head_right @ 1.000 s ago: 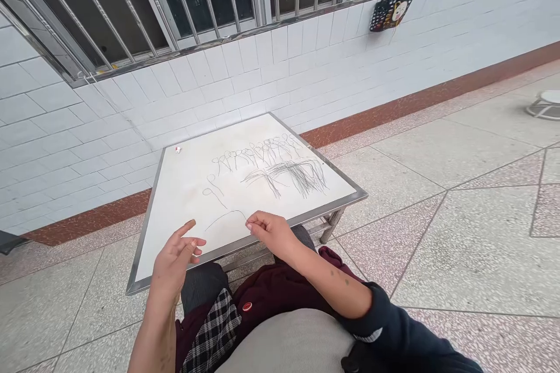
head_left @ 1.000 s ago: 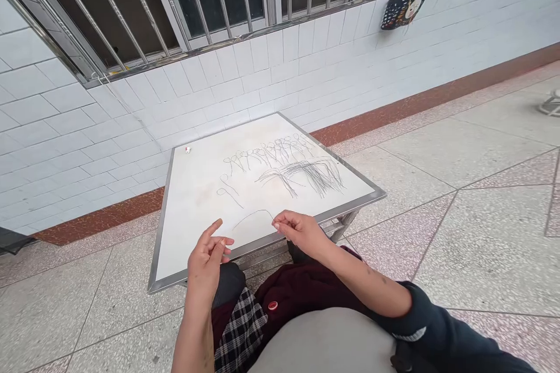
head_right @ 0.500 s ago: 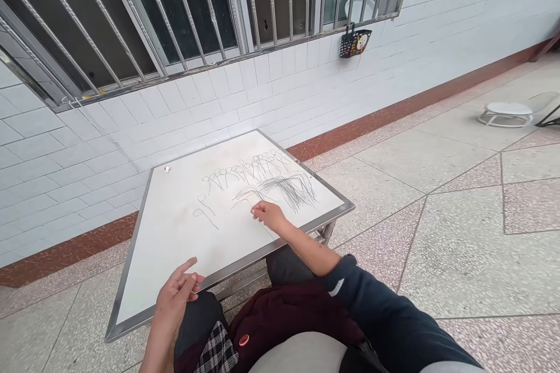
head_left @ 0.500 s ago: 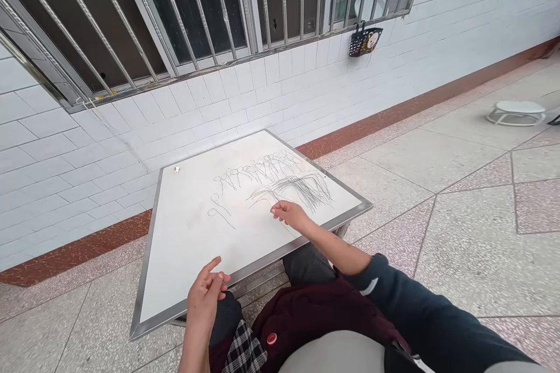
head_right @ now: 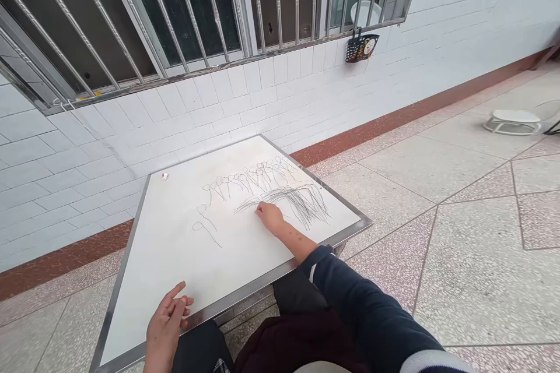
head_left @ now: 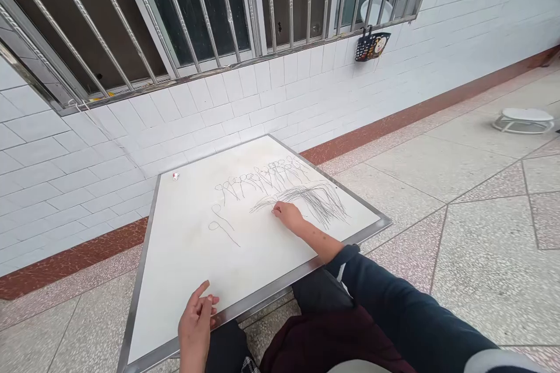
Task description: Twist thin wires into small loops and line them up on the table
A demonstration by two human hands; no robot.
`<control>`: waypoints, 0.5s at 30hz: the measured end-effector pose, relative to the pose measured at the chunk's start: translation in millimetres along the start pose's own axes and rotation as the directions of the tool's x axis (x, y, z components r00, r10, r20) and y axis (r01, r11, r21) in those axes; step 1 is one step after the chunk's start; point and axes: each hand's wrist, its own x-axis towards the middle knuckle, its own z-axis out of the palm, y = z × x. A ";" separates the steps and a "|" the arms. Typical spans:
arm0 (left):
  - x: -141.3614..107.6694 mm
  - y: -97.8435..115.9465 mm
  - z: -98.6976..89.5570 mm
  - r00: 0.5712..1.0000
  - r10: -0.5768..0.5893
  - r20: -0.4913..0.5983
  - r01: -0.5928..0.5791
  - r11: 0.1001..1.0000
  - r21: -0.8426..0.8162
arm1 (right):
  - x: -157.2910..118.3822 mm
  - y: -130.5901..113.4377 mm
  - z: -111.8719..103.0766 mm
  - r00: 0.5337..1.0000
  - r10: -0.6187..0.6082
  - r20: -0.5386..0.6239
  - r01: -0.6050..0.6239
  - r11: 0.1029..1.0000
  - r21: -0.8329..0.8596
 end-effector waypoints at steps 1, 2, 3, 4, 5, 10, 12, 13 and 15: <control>3.4 -0.1 -1.4 0.999 0.012 -0.030 -0.012 1.000 0.015 | 2.8 1.2 0.0 1.000 0.000 -0.012 0.000 1.000 -0.019; 6.7 -0.1 -2.6 0.998 0.024 -0.057 -0.022 0.999 0.029 | 5.5 2.5 -0.1 1.000 -0.001 -0.023 0.000 0.999 -0.035; 9.8 -0.2 -3.7 0.996 0.034 -0.081 -0.031 0.999 0.039 | 8.0 3.8 -0.3 0.999 -0.003 -0.036 0.001 0.999 -0.049; 12.6 -0.6 -4.4 0.994 0.043 -0.101 -0.039 0.998 0.044 | 10.2 5.1 -0.9 0.999 -0.007 -0.048 0.004 0.998 -0.061; 15.2 -1.4 -4.6 0.992 0.049 -0.115 -0.044 0.998 0.043 | 12.0 6.3 -1.9 0.998 -0.012 -0.061 0.007 0.998 -0.070; 23.2 -10.4 1.7 0.987 0.071 -0.141 -0.066 0.997 0.035 | 14.2 7.1 -10.4 0.989 -0.072 -0.126 0.061 0.994 -0.090; 23.9 -14.9 7.0 0.985 0.086 -0.153 -0.080 0.996 0.042 | 11.4 0.9 -8.6 0.984 -0.119 -0.131 0.108 0.990 -0.088; 23.7 -17.0 9.8 0.982 0.098 -0.164 -0.090 0.994 0.055 | 9.1 -4.2 -4.6 0.982 -0.148 -0.121 0.138 0.987 -0.085; 22.6 -20.7 14.9 0.974 0.124 -0.189 -0.107 0.989 0.098 | 2.4 -18.0 10.1 0.975 -0.212 -0.066 0.207 0.975 -0.074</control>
